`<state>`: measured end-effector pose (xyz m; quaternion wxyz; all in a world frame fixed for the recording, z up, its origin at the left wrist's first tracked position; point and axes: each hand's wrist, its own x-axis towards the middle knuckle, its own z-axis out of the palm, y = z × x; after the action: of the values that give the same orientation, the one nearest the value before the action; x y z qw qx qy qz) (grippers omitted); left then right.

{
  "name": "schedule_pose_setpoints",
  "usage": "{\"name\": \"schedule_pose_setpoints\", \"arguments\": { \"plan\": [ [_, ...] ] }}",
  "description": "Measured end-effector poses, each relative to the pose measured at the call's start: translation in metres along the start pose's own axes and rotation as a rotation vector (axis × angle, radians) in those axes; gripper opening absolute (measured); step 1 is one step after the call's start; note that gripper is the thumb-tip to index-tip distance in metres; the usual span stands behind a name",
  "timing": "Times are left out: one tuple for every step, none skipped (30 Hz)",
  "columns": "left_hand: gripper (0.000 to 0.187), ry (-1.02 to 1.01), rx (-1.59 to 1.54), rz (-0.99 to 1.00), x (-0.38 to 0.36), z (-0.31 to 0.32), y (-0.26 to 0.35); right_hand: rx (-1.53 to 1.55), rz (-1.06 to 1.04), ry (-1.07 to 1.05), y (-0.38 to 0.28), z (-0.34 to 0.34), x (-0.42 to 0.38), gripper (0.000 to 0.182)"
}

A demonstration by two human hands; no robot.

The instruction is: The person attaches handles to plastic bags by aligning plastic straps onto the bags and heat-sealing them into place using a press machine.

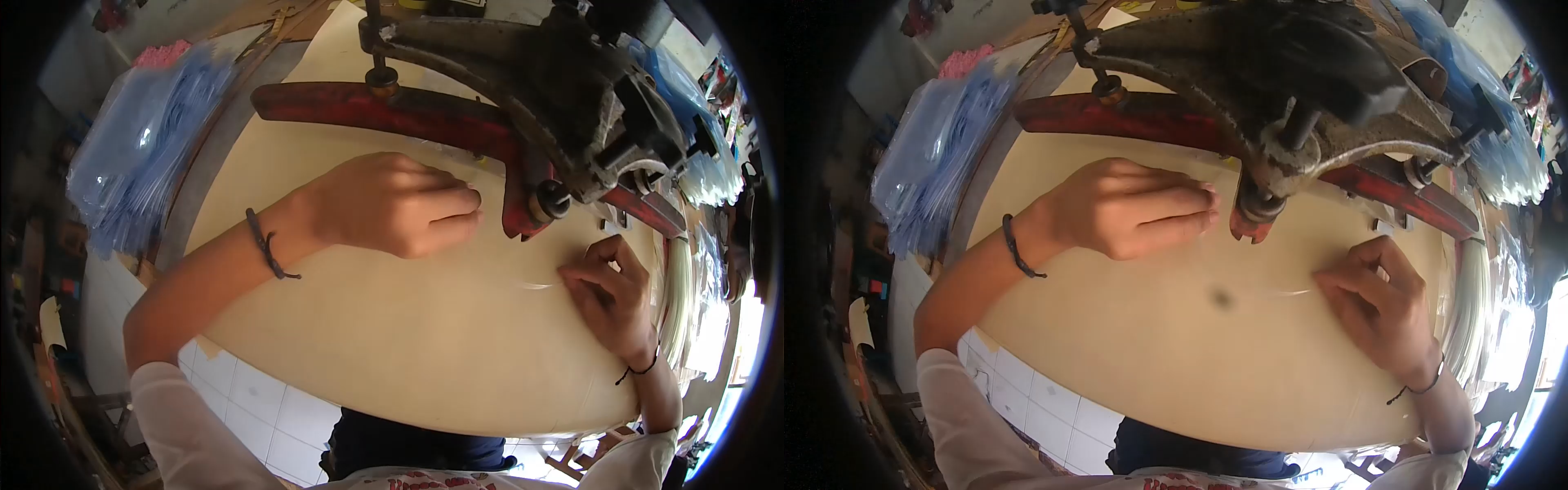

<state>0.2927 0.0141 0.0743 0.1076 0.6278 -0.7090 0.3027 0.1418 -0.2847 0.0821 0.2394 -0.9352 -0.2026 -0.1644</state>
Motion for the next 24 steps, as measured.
{"name": "schedule_pose_setpoints", "arguments": {
  "plan": [
    [0.02,0.008,-0.014,-0.015,0.0005,0.0019,-0.0034,-0.003,-0.004,-0.003,0.0006,-0.0023,0.0021,0.021],
    [0.02,0.062,-0.027,-0.012,-0.0019,0.009,-0.0034,-0.009,-0.001,-0.002,0.0001,-0.0052,0.0036,0.021],
    [0.02,0.064,-0.017,-0.013,-0.002,0.0105,-0.0042,-0.01,0.007,-0.01,-0.0003,-0.0065,0.0035,0.021],
    [0.02,0.064,-0.008,-0.019,-0.0024,0.0087,-0.004,0.009,0.029,-0.005,0.0009,-0.0065,0.0026,0.021],
    [0.021,0.06,0.005,-0.027,-0.0033,0.0066,-0.0041,0.031,0.047,0.001,0.0032,-0.0061,0.0013,0.021],
    [0.02,0.07,0.015,-0.023,-0.0033,0.0057,-0.0051,0.051,0.061,0.01,0.0045,-0.0049,0.0014,0.022],
    [0.02,0.082,0.026,-0.022,-0.0027,0.0057,-0.0058,0.047,0.057,0.014,0.0043,-0.0038,0.0019,0.022],
    [0.019,0.097,0.036,-0.022,-0.0027,0.0066,-0.006,0.04,0.053,0.017,0.0039,-0.0035,0.0018,0.022],
    [0.019,0.099,0.024,-0.03,-0.0042,0.0073,-0.0061,0.032,0.049,0.017,0.0036,-0.0039,0.0014,0.022],
    [0.018,0.1,0.013,-0.038,-0.0062,0.007,-0.0066,0.036,0.057,0.004,0.0032,-0.0047,0.0015,0.022],
    [0.018,0.1,0.004,-0.043,-0.0074,0.0065,-0.0069,0.039,0.064,-0.006,0.0027,-0.0055,0.0022,0.022],
    [0.018,0.087,0.001,-0.054,-0.0074,0.0064,-0.0064,0.043,0.071,-0.012,0.0024,-0.0062,0.0023,0.022],
    [0.017,0.073,0.001,-0.062,-0.0071,0.0064,-0.0057,0.046,0.082,-0.022,0.0025,-0.0067,0.0016,0.022],
    [0.017,0.058,0.001,-0.068,-0.0064,0.0061,-0.0059,0.05,0.092,-0.03,0.0028,-0.0067,0.0012,0.022],
    [0.016,0.061,0.016,-0.077,-0.0057,0.0064,-0.0062,0.052,0.099,-0.035,0.0031,-0.0072,0.0019,0.021],
    [0.015,0.063,0.031,-0.087,-0.0055,0.0078,-0.0054,0.038,0.097,-0.034,0.0023,-0.0081,0.0029,0.021],
    [0.014,0.061,0.044,-0.102,-0.0056,0.008,-0.0048,0.029,0.095,-0.037,0.0001,-0.0085,0.0038,0.021],
    [0.012,0.042,0.05,-0.117,-0.0056,0.0072,-0.0053,0.024,0.091,-0.042,-0.0009,-0.0071,0.0049,0.021],
    [0.01,0.027,0.055,-0.132,-0.0046,0.008,-0.0061,0.033,0.087,-0.041,-0.0003,-0.006,0.0054,0.021],
    [0.009,0.015,0.059,-0.144,-0.0034,0.0089,-0.007,0.038,0.085,-0.04,0.0006,-0.0059,0.0052,0.021],
    [0.008,0.008,0.061,-0.154,-0.003,0.0095,-0.0072,0.043,0.086,-0.039,0.0015,-0.0061,0.0044,0.02],
    [0.007,0.002,0.062,-0.163,-0.0026,0.0099,-0.0075,0.055,0.1,-0.041,0.0017,-0.0064,0.0042,0.02],
    [0.006,-0.006,0.064,-0.171,-0.0022,0.0103,-0.0078,0.069,0.113,-0.043,0.0015,-0.0064,0.0049,0.02],
    [0.006,-0.006,0.06,-0.18,-0.0017,0.011,-0.0081,0.084,0.125,-0.044,0.0014,-0.0062,0.0052,0.02]
  ]
}}
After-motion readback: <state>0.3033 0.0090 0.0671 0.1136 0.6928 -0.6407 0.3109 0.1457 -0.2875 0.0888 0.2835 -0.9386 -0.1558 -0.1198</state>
